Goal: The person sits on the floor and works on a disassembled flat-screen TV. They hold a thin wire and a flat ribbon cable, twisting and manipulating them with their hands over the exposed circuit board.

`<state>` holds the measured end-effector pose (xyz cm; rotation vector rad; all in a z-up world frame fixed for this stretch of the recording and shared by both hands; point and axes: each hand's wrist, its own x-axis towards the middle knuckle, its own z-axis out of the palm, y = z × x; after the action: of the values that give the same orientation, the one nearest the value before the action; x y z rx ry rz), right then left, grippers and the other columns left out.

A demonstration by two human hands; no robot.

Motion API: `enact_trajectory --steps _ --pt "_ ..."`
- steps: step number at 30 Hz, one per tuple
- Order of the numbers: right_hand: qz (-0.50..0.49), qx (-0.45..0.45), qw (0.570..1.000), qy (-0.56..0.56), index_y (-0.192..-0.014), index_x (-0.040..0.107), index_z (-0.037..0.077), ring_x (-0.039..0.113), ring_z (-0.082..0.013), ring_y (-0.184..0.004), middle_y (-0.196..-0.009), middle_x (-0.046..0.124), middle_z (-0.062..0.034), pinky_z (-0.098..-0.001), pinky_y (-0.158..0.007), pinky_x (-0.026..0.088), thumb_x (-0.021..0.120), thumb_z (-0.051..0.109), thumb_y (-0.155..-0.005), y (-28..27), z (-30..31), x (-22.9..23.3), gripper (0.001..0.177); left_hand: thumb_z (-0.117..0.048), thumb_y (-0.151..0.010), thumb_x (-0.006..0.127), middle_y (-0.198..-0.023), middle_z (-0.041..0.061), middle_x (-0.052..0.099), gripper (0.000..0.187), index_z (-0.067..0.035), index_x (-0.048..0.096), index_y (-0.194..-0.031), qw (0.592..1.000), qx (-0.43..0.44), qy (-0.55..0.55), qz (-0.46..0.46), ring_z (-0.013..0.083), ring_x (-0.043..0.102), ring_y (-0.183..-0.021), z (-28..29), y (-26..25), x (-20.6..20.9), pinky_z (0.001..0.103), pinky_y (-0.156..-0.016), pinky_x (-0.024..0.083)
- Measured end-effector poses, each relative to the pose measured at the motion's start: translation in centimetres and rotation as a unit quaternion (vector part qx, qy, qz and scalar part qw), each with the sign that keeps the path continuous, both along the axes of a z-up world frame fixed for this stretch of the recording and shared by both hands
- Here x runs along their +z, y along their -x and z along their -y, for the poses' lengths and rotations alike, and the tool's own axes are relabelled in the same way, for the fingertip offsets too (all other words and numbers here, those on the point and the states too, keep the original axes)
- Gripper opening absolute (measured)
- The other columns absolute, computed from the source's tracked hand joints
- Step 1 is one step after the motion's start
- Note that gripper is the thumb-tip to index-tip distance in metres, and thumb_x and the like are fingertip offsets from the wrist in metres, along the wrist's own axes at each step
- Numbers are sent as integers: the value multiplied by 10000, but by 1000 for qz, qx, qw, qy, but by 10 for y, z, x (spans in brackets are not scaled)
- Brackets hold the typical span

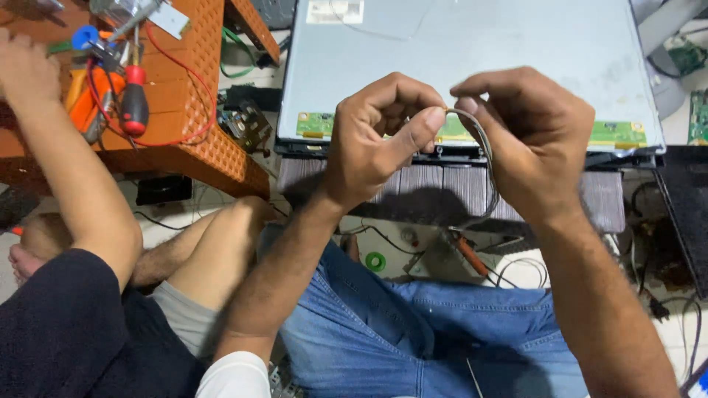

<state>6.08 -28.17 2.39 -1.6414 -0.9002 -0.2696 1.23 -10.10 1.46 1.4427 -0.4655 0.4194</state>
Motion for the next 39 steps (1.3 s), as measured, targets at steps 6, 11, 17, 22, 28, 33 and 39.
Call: enact_trajectory --steps 6,11,17,22,28,33,39 --pt "110 -6 994 -4 -1141 680 -98 696 -265 -926 -1026 700 -202 -338 -836 593 679 -143 -1109 -40 -17 9 56 -270 -1006 627 -672 15 579 195 -76 638 -1002 997 -54 23 -42 82 497 -502 -21 -33 13 224 -396 431" --pt "126 8 992 -29 -1127 649 -91 608 -206 -799 -972 659 -178 -311 -717 496 657 -56 -1132 -70 -30 10 37 -274 -967 664 -664 35 605 224 -50 653 -976 995 -63 46 -60 93 484 -433 -29 -58 23 214 -387 448" --pt "76 -14 996 -44 -1084 667 -34 597 -181 -890 -1002 654 -117 -309 -790 497 663 -3 -1081 -102 -44 7 31 -256 -942 685 -688 68 651 220 -36 676 -944 991 -62 87 -76 92 464 -400 -30 -97 19 219 -371 472" --pt "-2 2 997 -81 -1077 674 8 615 -146 -883 -982 683 -82 -283 -791 516 701 130 -1063 -122 -49 -10 126 -235 -947 679 -730 73 683 187 -48 668 -940 993 -41 90 -61 63 441 -409 -28 -119 8 224 -387 472" --pt "-88 46 989 -112 -1031 665 25 557 -113 -815 -923 657 -53 -264 -730 447 707 194 -1030 -122 -45 -18 174 -251 -975 651 -756 66 705 187 -64 667 -976 998 33 41 -47 65 471 -434 -19 -123 -2 206 -378 457" --pt "-133 49 980 -137 -988 663 5 597 -135 -794 -854 672 -78 -269 -733 497 692 149 -1006 -114 -50 -17 148 -181 -1017 615 -773 -21 659 97 -103 645 -969 976 194 -87 46 37 569 -672 -9 -117 0 189 -583 441" --pt "-206 39 967 -146 -938 663 38 340 -52 -481 -561 466 29 -227 -451 252 740 263 -964 -117 -45 -18 238 -175 -1032 603 -781 -5 679 92 -100 633 -988 950 247 -162 102 62 576 -614 -9 -122 -11 216 -535 461"
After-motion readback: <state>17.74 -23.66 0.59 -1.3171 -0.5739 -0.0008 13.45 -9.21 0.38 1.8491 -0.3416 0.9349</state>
